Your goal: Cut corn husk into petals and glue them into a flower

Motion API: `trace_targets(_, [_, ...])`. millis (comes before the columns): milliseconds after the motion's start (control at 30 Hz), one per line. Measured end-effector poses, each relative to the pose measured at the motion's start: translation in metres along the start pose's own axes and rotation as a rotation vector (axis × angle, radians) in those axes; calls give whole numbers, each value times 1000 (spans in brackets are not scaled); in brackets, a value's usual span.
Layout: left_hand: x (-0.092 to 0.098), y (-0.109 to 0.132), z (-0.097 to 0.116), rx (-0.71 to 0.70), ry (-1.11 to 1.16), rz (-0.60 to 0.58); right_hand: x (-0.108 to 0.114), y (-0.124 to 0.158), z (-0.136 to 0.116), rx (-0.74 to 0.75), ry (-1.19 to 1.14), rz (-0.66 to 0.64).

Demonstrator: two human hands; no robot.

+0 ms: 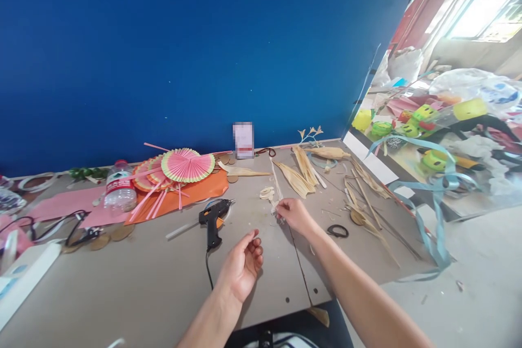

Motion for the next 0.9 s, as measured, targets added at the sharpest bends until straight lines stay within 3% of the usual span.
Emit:
trace_targets(200, [0, 0, 2, -6, 5, -8, 12, -12, -23, 182, 341, 78])
trace_targets(367, [1, 2, 1, -5, -8, -6, -7, -28, -43, 338, 457, 8])
trace_targets(567, [5, 3, 2, 15, -11, -11, -21, -39, -42, 414, 507, -107])
trace_targets(900, [2, 4, 18, -28, -47, -17, 9, -22, -37, 446, 528, -133])
Point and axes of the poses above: each hand's wrist, its own y-axis away from the middle knuckle, its own x-axis out of the back of the hand, z = x × y, the point moved 6 cm from there along -y, towards the middle knuckle, and after that the axes turned 14 degrees about z, right-handed, at the moved point
